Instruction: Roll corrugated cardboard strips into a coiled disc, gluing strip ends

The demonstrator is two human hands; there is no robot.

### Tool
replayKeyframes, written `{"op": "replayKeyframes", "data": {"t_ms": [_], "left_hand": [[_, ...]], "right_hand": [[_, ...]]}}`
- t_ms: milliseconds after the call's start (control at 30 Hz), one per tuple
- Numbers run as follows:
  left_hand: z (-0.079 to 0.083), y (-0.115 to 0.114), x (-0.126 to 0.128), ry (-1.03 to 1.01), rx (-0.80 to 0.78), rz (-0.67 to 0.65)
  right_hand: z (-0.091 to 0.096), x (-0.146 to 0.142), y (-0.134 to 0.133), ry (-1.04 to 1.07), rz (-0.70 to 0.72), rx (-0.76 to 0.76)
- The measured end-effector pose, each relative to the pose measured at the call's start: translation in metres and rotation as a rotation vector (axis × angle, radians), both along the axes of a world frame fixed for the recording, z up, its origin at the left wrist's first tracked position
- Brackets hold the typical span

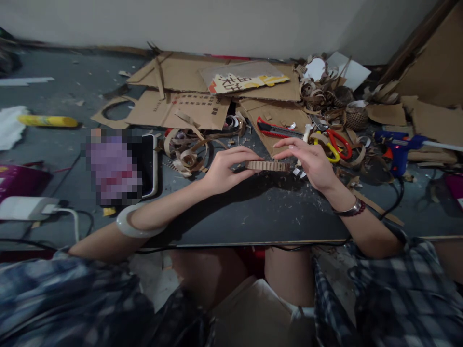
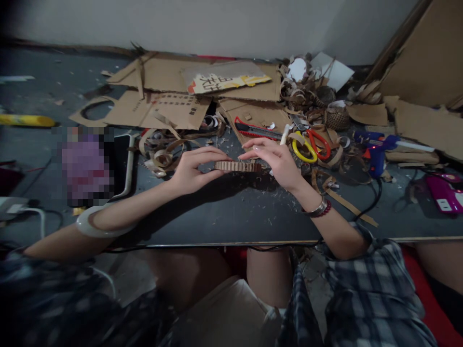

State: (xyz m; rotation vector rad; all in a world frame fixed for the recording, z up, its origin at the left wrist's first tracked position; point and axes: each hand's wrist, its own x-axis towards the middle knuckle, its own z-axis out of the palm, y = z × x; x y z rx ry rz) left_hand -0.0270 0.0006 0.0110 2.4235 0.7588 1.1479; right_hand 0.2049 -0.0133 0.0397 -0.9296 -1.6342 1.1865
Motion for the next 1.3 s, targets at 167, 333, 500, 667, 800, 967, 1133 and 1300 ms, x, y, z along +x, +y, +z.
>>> {"op": "replayKeyframes", "data": {"t_ms": [167,333,500,667,800,967,1133,1300], "left_hand": [[0.0005,-0.0006,0.0002,0.015,-0.015,0.005],[0.0010,-0.0006,0.0001,0.017,-0.015,0.004],[0.0007,-0.0001,-0.0002,0.006,0.005,-0.009],[0.0019,-0.0010,0.0008,0.002,-0.001,-0.010],[0.0021,-0.0016,0.0011,0.009,-0.010,-0.004],[0.0029,-0.0018,0.0010,0.006,-0.015,-0.009],[0.0024,-0.0014,0.0004,0.011,-0.019,-0.011],[0.0019,-0.0009,0.0000,0.006,-0.015,-0.023]], "right_hand": [[0.0008,-0.0003,-0.0008,-0.017,0.023,0.022],[0.0007,0.0001,-0.0010,-0.038,0.031,0.044],[0.0006,0.0004,-0.0011,-0.030,0.042,0.041],[0.0000,0.0002,-0.0005,-0.017,0.023,0.023],[-0.0013,0.0006,0.0001,0.005,0.006,0.023],[-0.0029,0.0016,0.0009,-0.007,0.026,0.061],[-0.0041,0.0032,0.0017,-0.055,0.047,0.113],[-0.0038,0.0039,0.0014,-0.064,0.062,0.119]]}}
